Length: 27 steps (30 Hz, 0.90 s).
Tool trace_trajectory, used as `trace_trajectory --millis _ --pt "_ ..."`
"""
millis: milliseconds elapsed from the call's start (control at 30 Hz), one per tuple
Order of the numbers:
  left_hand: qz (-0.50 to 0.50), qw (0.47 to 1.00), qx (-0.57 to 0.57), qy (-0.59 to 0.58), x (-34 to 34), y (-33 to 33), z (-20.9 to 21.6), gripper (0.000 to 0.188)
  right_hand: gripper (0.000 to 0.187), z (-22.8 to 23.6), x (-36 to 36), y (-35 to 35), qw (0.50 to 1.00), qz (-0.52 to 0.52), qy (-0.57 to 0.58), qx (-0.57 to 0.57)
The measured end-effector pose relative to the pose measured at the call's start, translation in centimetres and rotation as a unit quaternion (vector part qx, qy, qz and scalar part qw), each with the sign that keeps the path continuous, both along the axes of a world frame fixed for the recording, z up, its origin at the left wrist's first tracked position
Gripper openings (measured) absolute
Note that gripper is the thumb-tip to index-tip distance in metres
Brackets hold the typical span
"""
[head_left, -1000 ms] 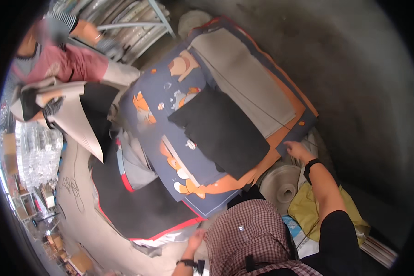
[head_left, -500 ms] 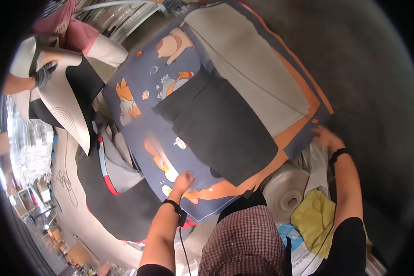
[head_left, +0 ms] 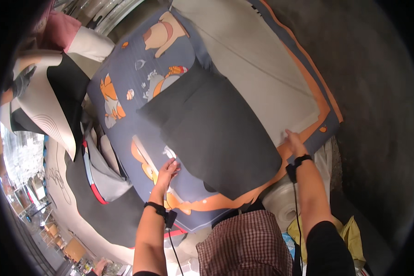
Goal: The person organizes printed and plain mats on the floor and a workstation by picking them up, stacking them, and smoothing them out by hand.
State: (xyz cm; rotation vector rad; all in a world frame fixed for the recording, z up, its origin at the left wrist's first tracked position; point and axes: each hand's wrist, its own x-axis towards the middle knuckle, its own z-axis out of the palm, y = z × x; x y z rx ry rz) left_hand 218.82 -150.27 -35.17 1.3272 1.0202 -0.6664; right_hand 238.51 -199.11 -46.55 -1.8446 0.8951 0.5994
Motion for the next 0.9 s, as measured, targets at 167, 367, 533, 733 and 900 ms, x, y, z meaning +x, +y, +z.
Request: trace_trajectory --millis 167,367,533,733,900 --pt "0.211 0.962 -0.149 -0.089 4.3 -4.6 -0.6 0.080 0.051 -1.4 1.5 5.6 0.986 -0.105 0.027 0.124" --pt "0.265 0.963 -0.031 -0.042 6.9 -7.2 -0.7 0.084 0.077 3.3 1.3 11.2 0.969 0.243 -0.054 -0.009" --pt "0.245 0.963 -0.110 -0.038 6.6 -7.6 -0.4 0.075 0.089 7.5 2.6 12.2 0.963 0.260 0.057 0.046" --pt "0.291 0.923 -0.249 -0.044 5.1 -8.0 -1.4 0.050 0.076 10.6 1.1 11.9 0.944 0.313 0.076 0.077" --pt "0.352 0.906 -0.230 -0.055 4.6 -8.6 -1.9 0.053 0.074 10.0 -0.3 11.1 0.959 0.156 0.071 0.227"
